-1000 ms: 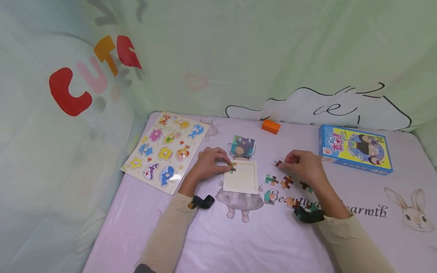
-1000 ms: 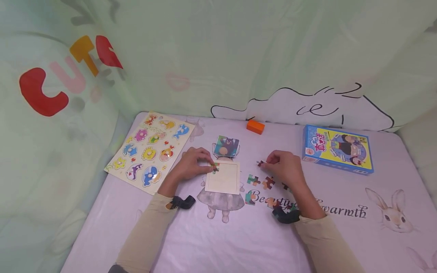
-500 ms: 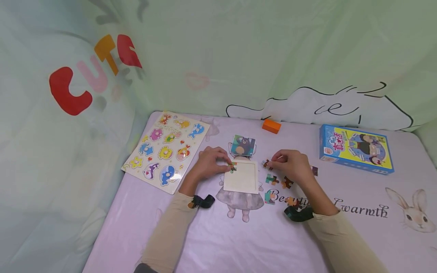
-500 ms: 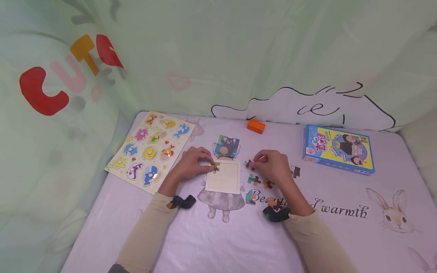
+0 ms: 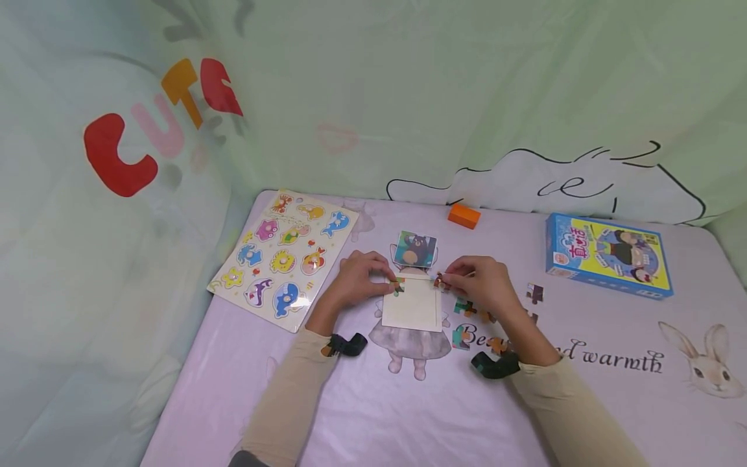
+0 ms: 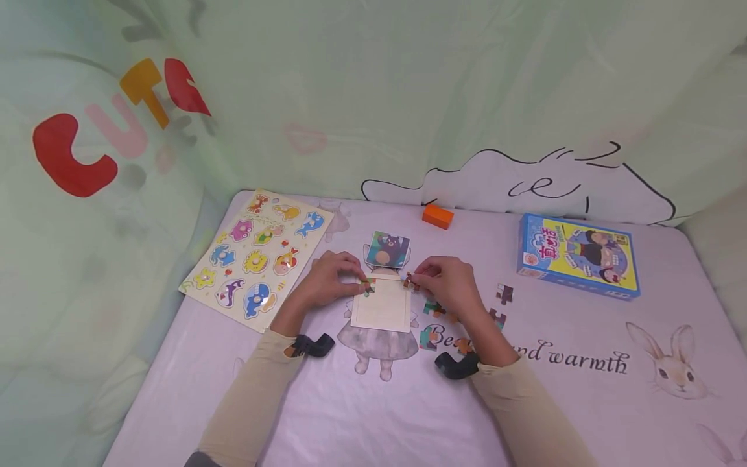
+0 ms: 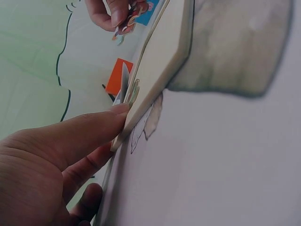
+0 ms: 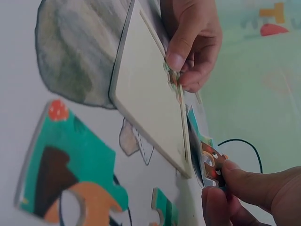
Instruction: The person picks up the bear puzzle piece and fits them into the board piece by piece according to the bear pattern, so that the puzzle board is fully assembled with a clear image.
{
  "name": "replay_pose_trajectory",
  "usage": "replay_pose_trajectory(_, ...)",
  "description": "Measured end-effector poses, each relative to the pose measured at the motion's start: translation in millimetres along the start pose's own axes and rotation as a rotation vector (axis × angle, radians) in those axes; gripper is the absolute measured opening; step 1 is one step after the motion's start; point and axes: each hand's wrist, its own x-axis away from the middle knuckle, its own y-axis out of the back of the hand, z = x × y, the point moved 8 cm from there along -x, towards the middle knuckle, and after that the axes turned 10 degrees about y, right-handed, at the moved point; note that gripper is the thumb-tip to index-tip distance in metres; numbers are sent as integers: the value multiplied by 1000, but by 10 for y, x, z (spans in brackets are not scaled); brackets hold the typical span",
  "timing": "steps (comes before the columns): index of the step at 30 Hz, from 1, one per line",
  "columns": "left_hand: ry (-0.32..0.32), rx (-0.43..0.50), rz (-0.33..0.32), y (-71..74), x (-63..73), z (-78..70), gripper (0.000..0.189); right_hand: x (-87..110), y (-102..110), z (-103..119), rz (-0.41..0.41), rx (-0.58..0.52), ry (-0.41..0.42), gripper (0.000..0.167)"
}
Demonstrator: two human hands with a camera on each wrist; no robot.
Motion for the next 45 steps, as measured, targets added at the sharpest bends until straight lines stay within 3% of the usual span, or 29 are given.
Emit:
replay_pose_trajectory(12,-2,0,2,3,0,-5,16,-57,-102,142,26,-8,32,21)
replay_pose_trajectory(45,3,1,1,-12,-10,15,16,-170,-431,257,16,-23,36,19)
